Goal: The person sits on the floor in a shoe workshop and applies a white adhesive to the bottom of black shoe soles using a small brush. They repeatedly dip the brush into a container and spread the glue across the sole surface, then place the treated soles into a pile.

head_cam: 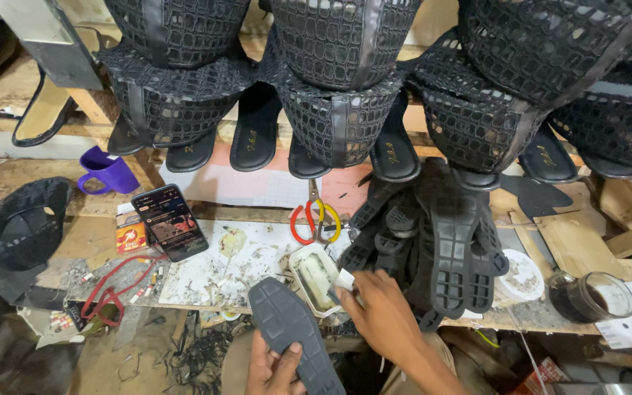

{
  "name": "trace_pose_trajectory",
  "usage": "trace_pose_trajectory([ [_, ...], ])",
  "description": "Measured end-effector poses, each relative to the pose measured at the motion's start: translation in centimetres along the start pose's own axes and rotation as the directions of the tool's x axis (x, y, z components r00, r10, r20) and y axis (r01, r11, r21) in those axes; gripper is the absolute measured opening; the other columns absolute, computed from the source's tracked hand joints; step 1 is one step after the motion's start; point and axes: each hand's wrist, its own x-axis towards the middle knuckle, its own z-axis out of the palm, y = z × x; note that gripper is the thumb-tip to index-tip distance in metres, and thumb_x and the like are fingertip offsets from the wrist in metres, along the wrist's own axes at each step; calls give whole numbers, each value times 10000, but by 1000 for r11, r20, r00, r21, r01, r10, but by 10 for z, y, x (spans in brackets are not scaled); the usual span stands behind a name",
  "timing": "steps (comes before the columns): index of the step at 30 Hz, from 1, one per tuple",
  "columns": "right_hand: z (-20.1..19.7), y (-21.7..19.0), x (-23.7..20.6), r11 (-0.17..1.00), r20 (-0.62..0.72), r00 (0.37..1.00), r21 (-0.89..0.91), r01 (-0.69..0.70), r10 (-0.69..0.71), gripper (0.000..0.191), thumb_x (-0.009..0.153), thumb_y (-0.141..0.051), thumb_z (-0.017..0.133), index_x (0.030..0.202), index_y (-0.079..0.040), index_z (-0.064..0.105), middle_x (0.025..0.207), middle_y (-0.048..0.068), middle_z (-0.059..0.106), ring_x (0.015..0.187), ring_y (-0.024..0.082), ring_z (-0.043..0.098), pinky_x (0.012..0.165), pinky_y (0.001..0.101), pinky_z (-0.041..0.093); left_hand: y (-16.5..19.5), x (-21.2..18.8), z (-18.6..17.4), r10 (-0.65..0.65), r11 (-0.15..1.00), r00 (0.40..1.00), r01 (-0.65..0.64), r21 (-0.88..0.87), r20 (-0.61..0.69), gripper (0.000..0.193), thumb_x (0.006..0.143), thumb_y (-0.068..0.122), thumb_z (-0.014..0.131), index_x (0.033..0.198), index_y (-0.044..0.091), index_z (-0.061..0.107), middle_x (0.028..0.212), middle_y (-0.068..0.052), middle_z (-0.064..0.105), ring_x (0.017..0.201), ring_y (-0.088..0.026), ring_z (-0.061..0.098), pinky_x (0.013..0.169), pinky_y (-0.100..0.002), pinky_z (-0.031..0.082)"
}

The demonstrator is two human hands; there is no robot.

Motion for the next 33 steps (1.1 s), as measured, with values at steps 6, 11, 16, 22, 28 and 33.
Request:
trace_pose_trajectory([
  [6, -7, -1, -13, 834, 90, 926, 409, -370, 367, 288, 884, -239, 744, 1078, -26, 746, 795, 118, 661, 687, 223, 605, 666, 356, 480, 12, -2, 9, 23, 991, 994, -37, 130, 109, 683, 897, -19, 581, 1519, 159, 362, 1315, -161, 711, 1136, -247, 725, 838, -378, 639],
  [11, -7, -17, -30, 801, 10, 948, 533, -274, 318, 247, 824, -134, 796, 1052, -49, 756, 864, 95, 692, 710, 250, 623, 640, 324, 483, -11, 3, 12, 28, 982, 957, -80, 170, 287, 774, 892, -50, 554, 1579, 178, 283, 1395, -136, 645, 1262, -220, 629, 972, -362, 517],
  [16, -14, -18, -34, 922, -241, 923, 175, 346, -300, 357, 856, -104, 764, 1206, -50, 714, 1088, 80, 708, 985, 256, 616, 870, 349, 490, -28, 6, 16, 156, 983, 893, -182, 21, 422, 875, 886, -131, 555, 1611, 152, 154, 1475, -157, 573, 1331, -230, 575, 1048, -343, 463],
  [22, -14, -16, -39, 966, -319, 920, 46, 254, -226, 345, 808, -112, 791, 1141, -38, 739, 1046, 67, 741, 936, 255, 625, 832, 364, 466, -26, -1, 24, 101, 994, 909, -107, -6, 404, 923, 880, -121, 526, 1667, 167, 138, 1476, -168, 572, 1318, -251, 583, 1038, -360, 471],
  [28, -15, -19, -46, 943, -378, 882, 64, 328, -281, 323, 771, -88, 810, 1080, -32, 735, 1004, 77, 740, 913, 252, 649, 835, 362, 491, -14, -12, 35, 164, 986, 860, -146, -75, 483, 855, 897, -118, 517, 1626, 114, 135, 1518, -178, 509, 1374, -273, 544, 1124, -398, 423],
  [33, -17, -27, -48, 974, -483, 868, 122, 193, -111, 329, 788, -46, 792, 1112, -12, 742, 1035, 86, 764, 939, 249, 674, 862, 353, 530, -10, -18, 35, 154, 980, 816, -199, 21, 557, 796, 911, -118, 494, 1625, 26, 174, 1591, -184, 451, 1444, -263, 477, 1179, -374, 323],
])
